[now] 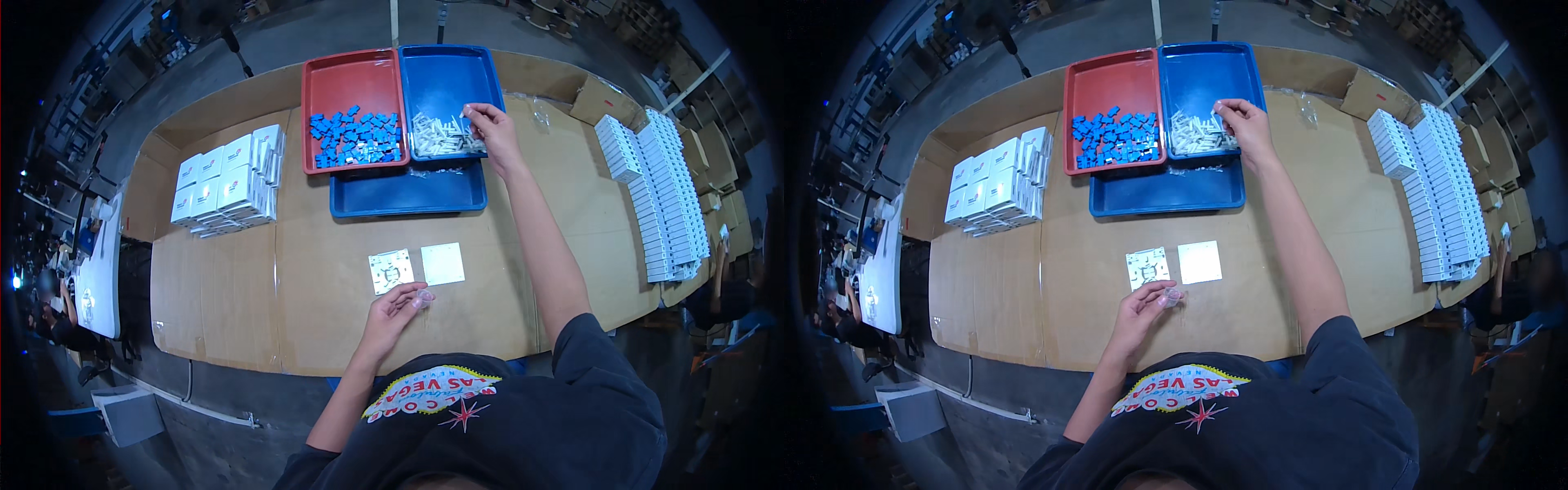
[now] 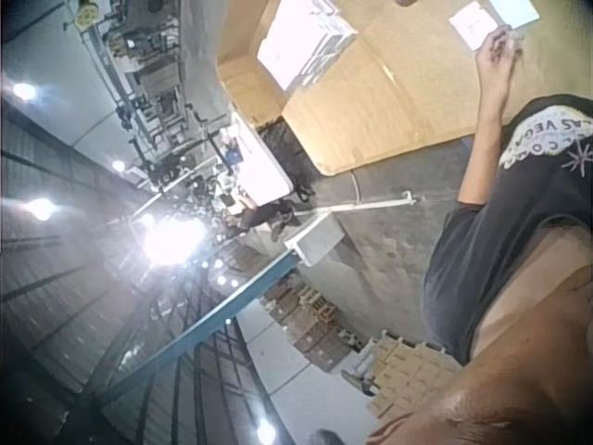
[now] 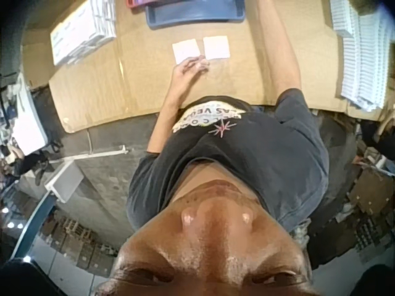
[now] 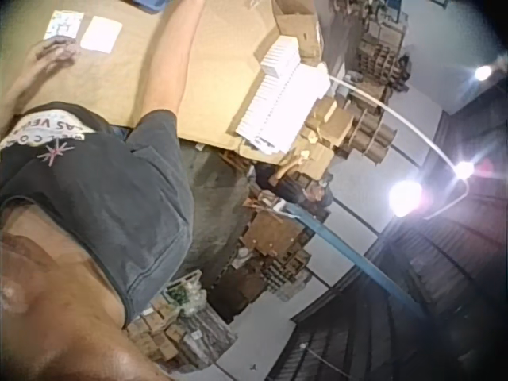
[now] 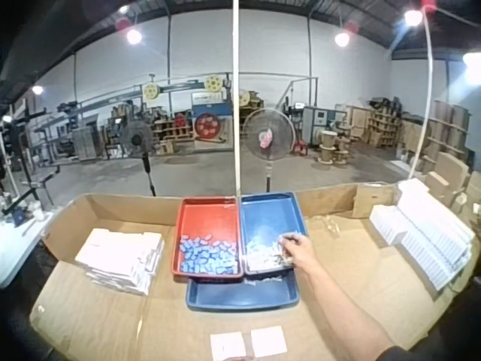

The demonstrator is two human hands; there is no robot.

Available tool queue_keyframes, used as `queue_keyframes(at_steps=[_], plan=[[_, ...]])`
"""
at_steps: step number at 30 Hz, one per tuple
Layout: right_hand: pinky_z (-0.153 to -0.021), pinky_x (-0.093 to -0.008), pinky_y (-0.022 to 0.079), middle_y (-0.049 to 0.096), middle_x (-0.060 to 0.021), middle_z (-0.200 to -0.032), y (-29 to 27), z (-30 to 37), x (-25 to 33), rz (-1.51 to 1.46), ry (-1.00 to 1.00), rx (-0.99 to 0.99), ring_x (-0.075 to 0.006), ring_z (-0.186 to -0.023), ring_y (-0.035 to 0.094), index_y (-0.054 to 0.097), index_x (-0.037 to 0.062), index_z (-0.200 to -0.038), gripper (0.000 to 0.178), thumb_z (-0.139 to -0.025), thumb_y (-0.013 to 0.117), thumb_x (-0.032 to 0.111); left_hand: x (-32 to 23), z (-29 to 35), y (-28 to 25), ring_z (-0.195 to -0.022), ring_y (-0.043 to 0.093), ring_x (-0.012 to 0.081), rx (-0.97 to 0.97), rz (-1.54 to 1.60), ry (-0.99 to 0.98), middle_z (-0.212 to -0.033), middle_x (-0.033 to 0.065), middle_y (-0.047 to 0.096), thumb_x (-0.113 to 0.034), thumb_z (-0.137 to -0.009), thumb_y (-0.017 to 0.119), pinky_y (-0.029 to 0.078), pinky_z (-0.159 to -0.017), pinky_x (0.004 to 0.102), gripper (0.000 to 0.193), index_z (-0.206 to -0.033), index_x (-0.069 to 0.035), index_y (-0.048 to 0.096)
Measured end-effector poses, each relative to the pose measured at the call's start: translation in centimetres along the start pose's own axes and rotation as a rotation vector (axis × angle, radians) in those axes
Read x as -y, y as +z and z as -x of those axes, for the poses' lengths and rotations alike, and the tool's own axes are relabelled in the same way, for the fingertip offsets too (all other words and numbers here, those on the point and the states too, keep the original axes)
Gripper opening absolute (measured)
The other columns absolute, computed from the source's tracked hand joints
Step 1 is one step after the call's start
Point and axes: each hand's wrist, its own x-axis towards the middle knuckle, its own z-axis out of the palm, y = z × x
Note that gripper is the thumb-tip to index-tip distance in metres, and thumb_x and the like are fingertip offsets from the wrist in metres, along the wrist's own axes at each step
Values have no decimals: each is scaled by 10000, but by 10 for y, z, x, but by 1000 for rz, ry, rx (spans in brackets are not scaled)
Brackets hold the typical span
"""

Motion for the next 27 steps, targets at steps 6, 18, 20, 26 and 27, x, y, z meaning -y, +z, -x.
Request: queue_keyframes(at_steps=[6, 18, 20, 26, 27], plan=[[-632, -225, 416, 664, 20, -886, 8, 59, 26, -54, 15, 68, -50, -712, 541, 718, 32, -1132, 175, -983, 744, 119, -1, -17, 7, -1151, 689, 201, -75, -47, 42, -1256, 173, 722, -177, -1098, 549, 553, -987, 340, 342, -1343, 48, 632], [-608, -203, 393, 641, 48, -802, 18, 200, 5, 209, 262, 423, -10, -704, 517, 763, 9, -1089, 149, -948, 747, 53, -2, -29, 2, -1185, 683, 277, -38, 548, -131, -1332, 201, 683, -291, -1145, 410, 535, -1014, 387, 456, -1414, 43, 563], [-592, -199, 388, 661, 55, -795, 15, 203, 6, 291, 282, 513, -1, -673, 497, 769, 19, -1078, 141, -947, 744, 64, -1, -28, 3, -1181, 686, 278, -28, 554, -150, -1330, 201, 684, -296, -1146, 406, 535, -1012, 384, 461, -1416, 44, 558], [-621, -247, 420, 647, 13, -778, 18, 188, 23, 432, 151, 790, -61, -685, 536, 781, 41, -1022, 130, -895, 786, 68, -1, -28, 7, -1156, 697, 266, 6, 566, -200, -1315, 197, 691, -311, -1143, 426, 545, -1000, 379, 458, -1400, 42, 565], [-621, -247, 420, 647, 13, -778, 19, 184, 23, 431, 154, 791, -61, -685, 536, 781, 41, -1022, 130, -895, 786, 68, -1, -28, 9, -1153, 698, 257, 7, 544, -220, -1313, 193, 693, -315, -1140, 445, 548, -995, 373, 453, -1392, 40, 572]])
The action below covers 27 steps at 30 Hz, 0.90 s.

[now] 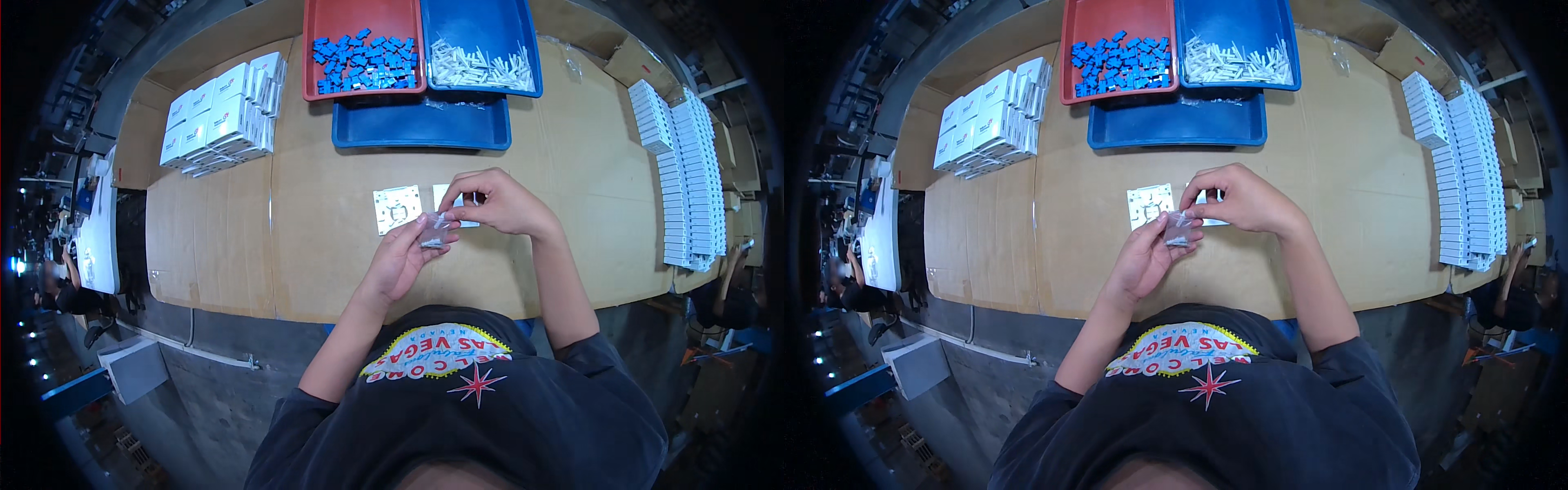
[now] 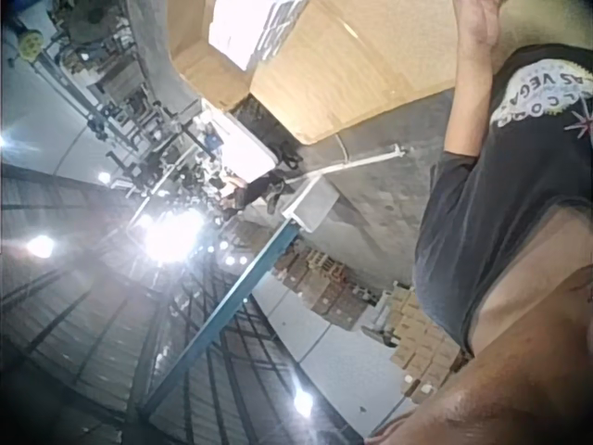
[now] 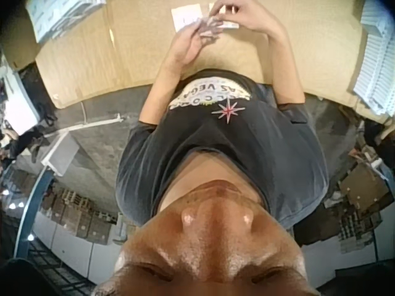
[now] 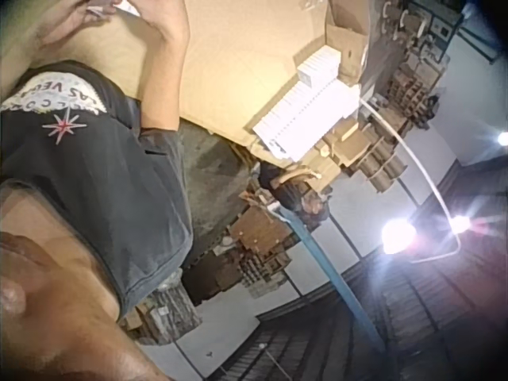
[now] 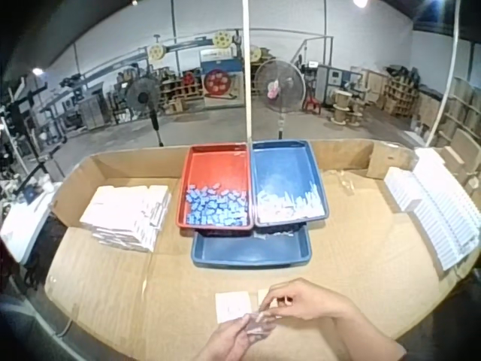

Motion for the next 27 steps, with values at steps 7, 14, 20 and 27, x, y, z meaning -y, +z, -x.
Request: queue_keyframes(at_steps=[7, 14, 20, 27], plan=[[-775, -295, 491, 720, -47, -1040, -3, -22, -10, 76, -101, 344, -152, -897, 630, 791, 32, -957, 114, -847, 790, 60, 3, 4, 1, -1133, 706, 226, 35, -63, -53, -1287, 178, 709, -343, -1123, 511, 551, -992, 354, 450, -1353, 30, 614], [-852, -340, 528, 736, -83, -1159, -1, -26, -3, 136, -103, 459, -209, -984, 689, 802, 31, -1021, 150, -939, 732, 135, 6, 4, -9, -1085, 724, 227, 4, -82, -71, -1260, 170, 719, -355, -1122, 512, 565, -978, 369, 441, -1333, 15, 626], [-874, -364, 534, 732, -98, -1204, -2, -20, 11, 50, 75, 493, -236, -1007, 691, 781, 21, -1098, 267, -1033, 664, 251, 1, 4, -4, -1049, 734, 241, 15, -20, -39, -1222, 160, 724, -348, -1124, 507, 579, -957, 378, 423, -1308, 15, 623], [-874, -361, 521, 728, -72, -1213, -8, -13, 1, 143, -62, 547, -204, -1044, 669, 782, 18, -1060, 231, -972, 741, 228, 1, 5, -1, -1028, 723, 252, 4, -49, -32, -1216, 151, 686, -283, -1147, 445, 597, -943, 387, 410, -1367, 43, 558]])
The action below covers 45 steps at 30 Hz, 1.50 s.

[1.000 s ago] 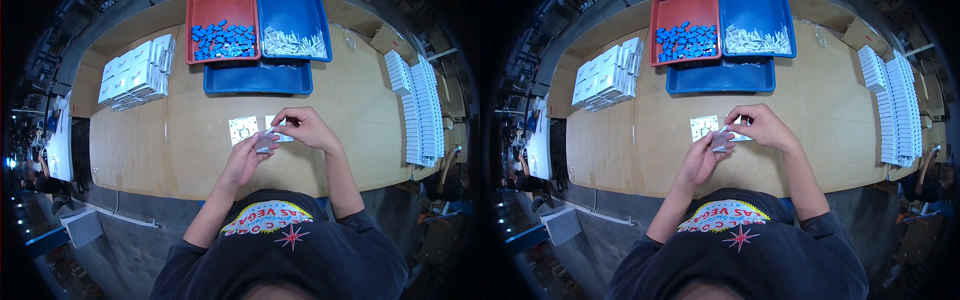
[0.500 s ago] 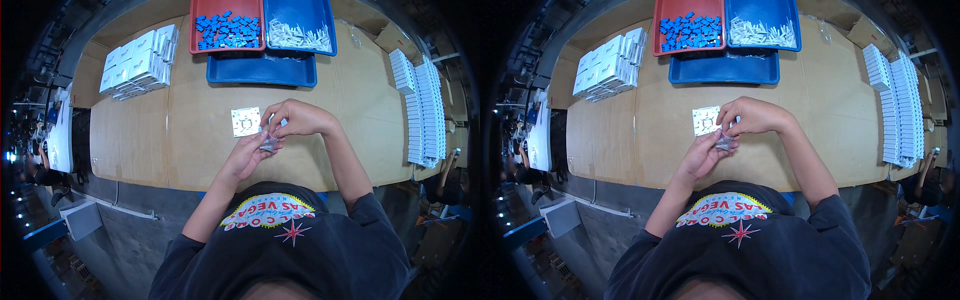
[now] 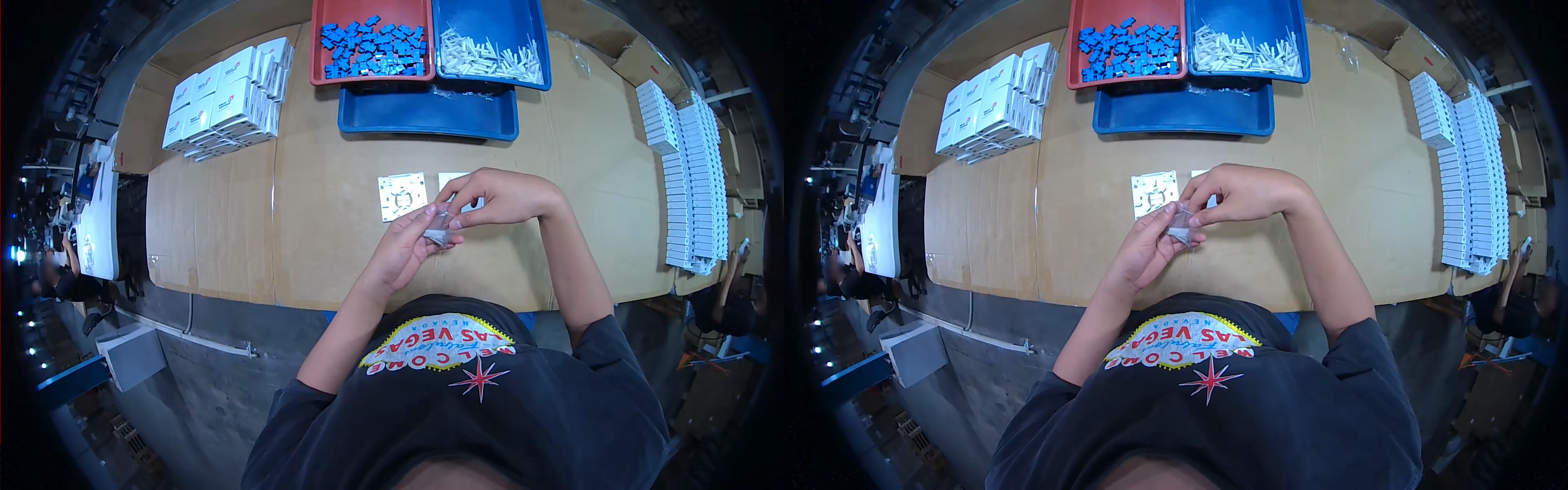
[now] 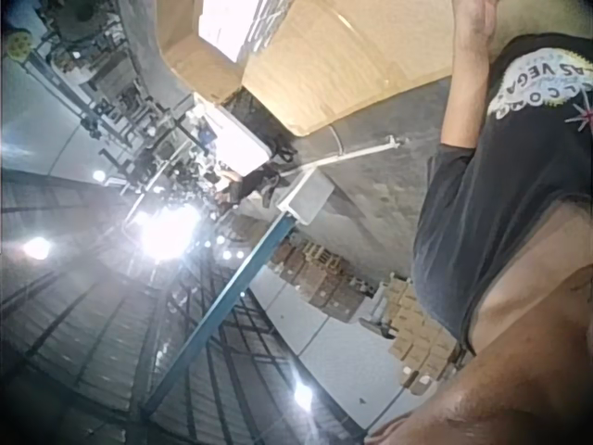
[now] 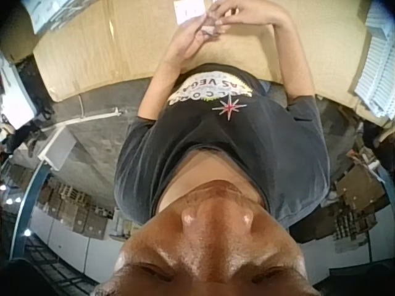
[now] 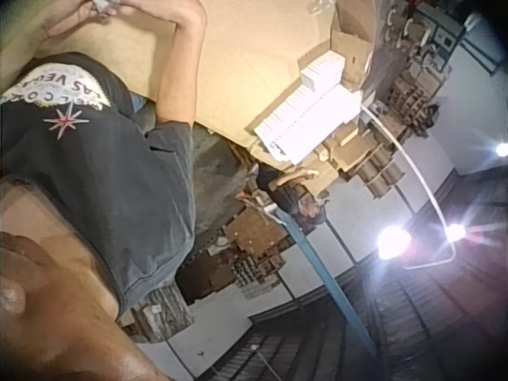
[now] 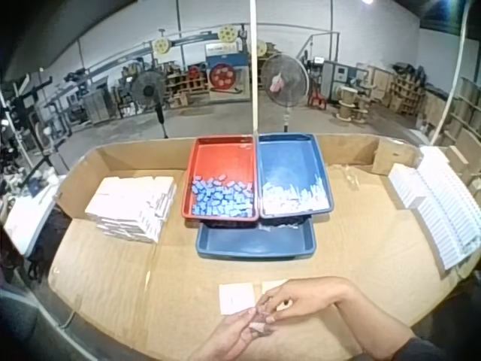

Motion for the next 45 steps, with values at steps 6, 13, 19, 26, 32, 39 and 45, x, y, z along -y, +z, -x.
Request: queue_keyframes(at_steps=[6, 13, 19, 26, 32, 39, 45], plan=[[-824, -328, 493, 744, -65, -1153, -5, 1, 6, -105, 12, -153, -178, -983, 660, 798, 34, -923, 184, -851, 860, 192, 0, 0, -4, -1058, 692, 211, -7, -52, 44, -1203, 147, 690, -294, -1152, 431, 590, -872, 368, 419, -1338, 52, 577], [-835, -335, 501, 741, -68, -1139, -2, -1, 0, -21, -3, -254, -184, -979, 667, 801, 35, -906, 173, -822, 872, 168, -6, 1, 4, -925, 712, 185, -72, -132, 89, -1147, 133, 734, -318, -1119, 531, 574, -876, 339, 427, -1330, 36, 643], [-829, -340, 517, 740, -60, -1169, -6, 3, 6, 34, 22, -169, -190, -984, 679, 812, 57, -981, 150, -869, 824, 156, 1, -2, -5, -884, 677, 135, -108, -326, 204, -1096, 120, 758, -256, -1118, 527, 564, -862, 302, 349, -1206, 34, 700], [-803, -350, 550, 769, -104, -987, -39, 0, -11, 120, 49, -476, -202, -862, 697, 783, 31, -1029, 186, -906, 772, 170, -8, 2, -1, -897, 666, 112, -111, -286, 188, -1159, 103, 764, -226, -1094, 585, 544, -814, 268, 303, -1246, 10, 700], [-786, -404, 556, 773, -115, -1003, -116, -41, -79, 388, 183, -1205, -295, -862, 718, 754, 75, -1126, 273, -930, 737, 263, -6, 9, 8, -1061, 662, 140, -80, -682, 411, -1188, 80, 744, -18, -924, 736, 505, -974, 296, 323, -1241, 3, 681], [-845, -472, 575, 748, -117, -1067, -159, -69, -117, 719, 334, -1315, -345, -982, 717, 743, 81, -1077, 204, -921, 694, 202, -17, 25, 22, -1069, 649, 138, 82, -441, 360, -1247, 113, 726, -31, -957, 722, 498, -985, 299, 437, -1375, 3, 600], [-856, -487, 570, 741, -165, -1037, -161, -66, -123, 658, 356, -1476, -375, -985, 712, 777, 70, -1004, 175, -910, 661, 162, -23, 34, 4, -1043, 650, 175, 34, -240, 321, -1288, 138, 699, -173, -1019, 677, 507, -1001, 329, 467, -1441, -6, 568]])
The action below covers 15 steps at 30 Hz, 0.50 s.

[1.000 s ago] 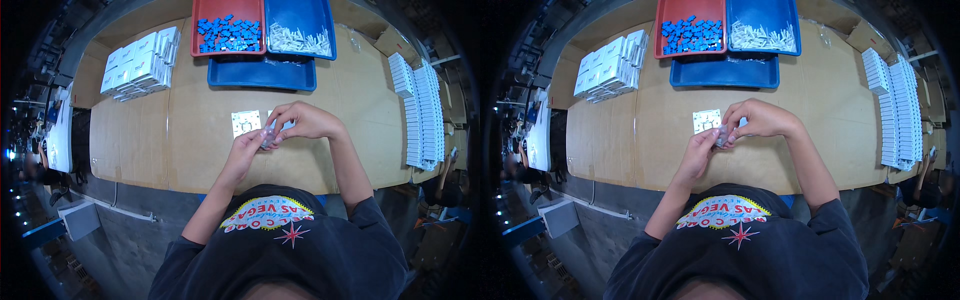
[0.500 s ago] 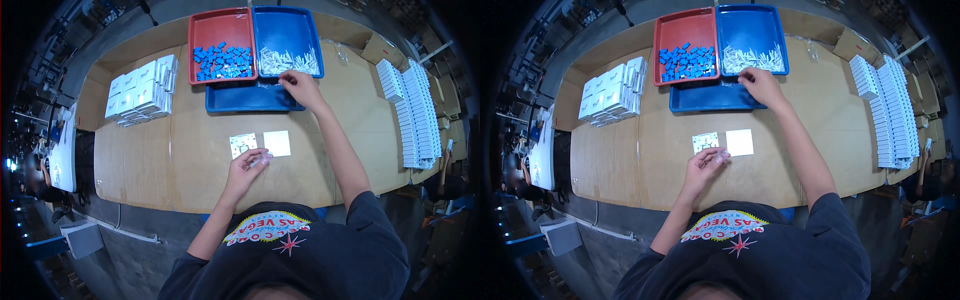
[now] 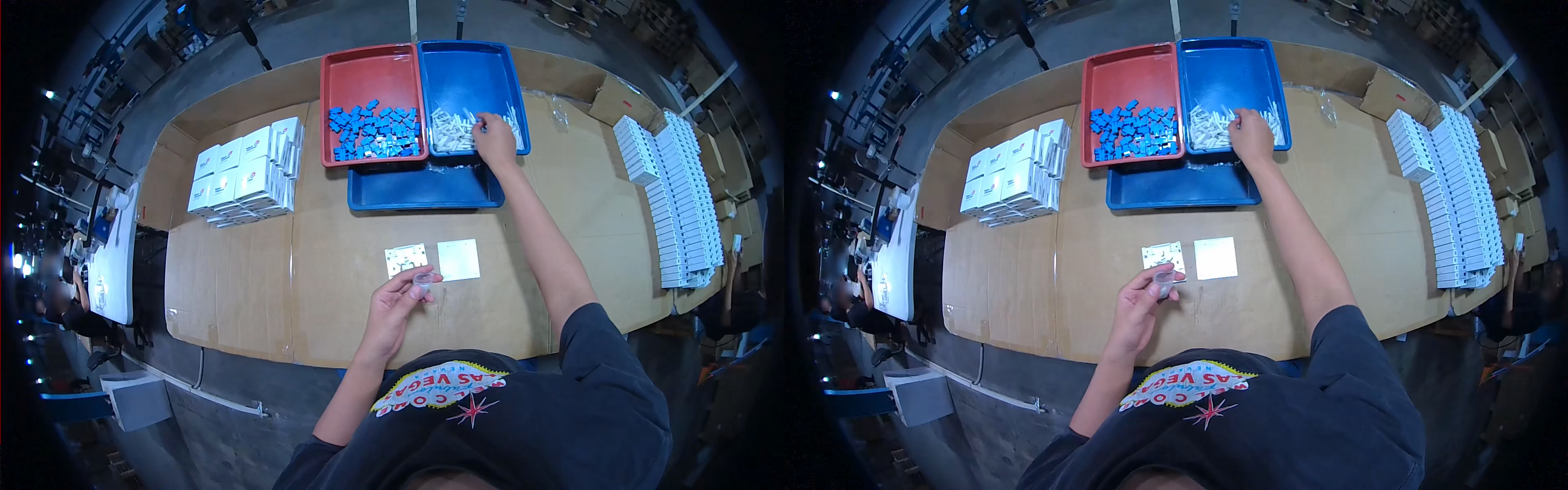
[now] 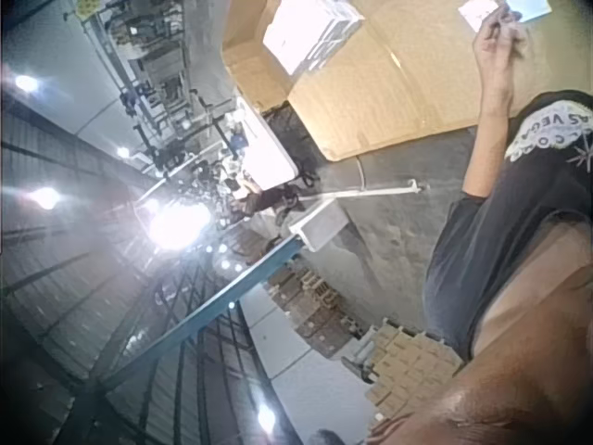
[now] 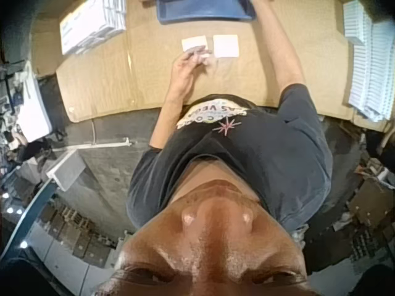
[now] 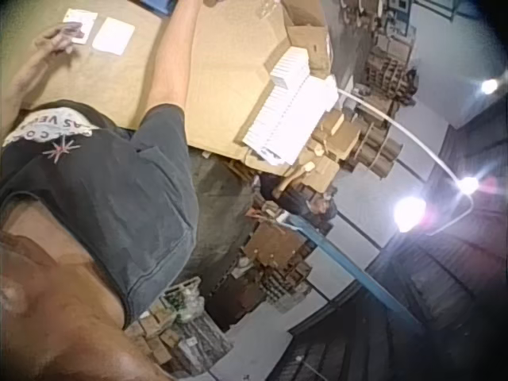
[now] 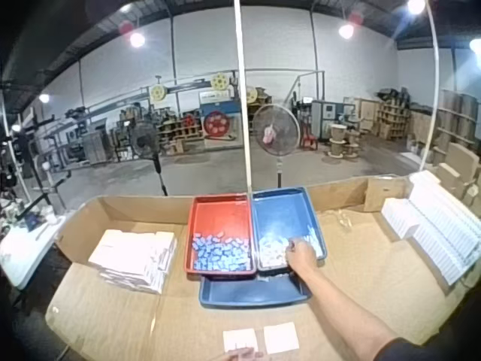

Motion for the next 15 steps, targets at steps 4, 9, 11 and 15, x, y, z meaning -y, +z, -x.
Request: queue_keyframes(at_steps=[4, 9, 11, 15], plan=[[-791, -432, 565, 746, -176, -980, -17, 9, -37, -190, 7, -197, -329, -894, 720, 770, 46, -1051, 185, -913, 676, 127, -14, 3, 7, -1116, 625, 268, 71, 797, -57, -1333, 124, 655, -266, -1030, 654, 465, -1083, 461, 515, -1490, -67, 534], [-700, -234, 467, 684, 3, -874, -98, 63, 42, -721, 213, 286, -74, -774, 568, 772, 20, -1096, 146, -989, 691, 77, -23, -14, 8, -1140, 638, 280, 75, 681, -17, -1337, 106, 655, -376, -1104, 513, 495, -1051, 455, 529, -1539, -80, 463], [-701, -225, 451, 665, 24, -862, -122, 89, 65, -802, 161, 410, -65, -779, 561, 778, 28, -1116, 153, -997, 688, 62, -25, -22, 10, -1120, 645, 260, 50, 661, -61, -1327, 97, 661, -395, -1110, 499, 510, -1027, 429, 536, -1537, -73, 464], [-697, -223, 435, 654, 19, -843, -155, 124, 98, -897, 95, 478, -59, -784, 548, 780, 32, -1137, 171, -984, 709, 63, -23, -29, 17, -1044, 645, 204, 2, 692, -138, -1295, 94, 663, -421, -1118, 492, 554, -936, 367, 536, -1507, -51, 497]])
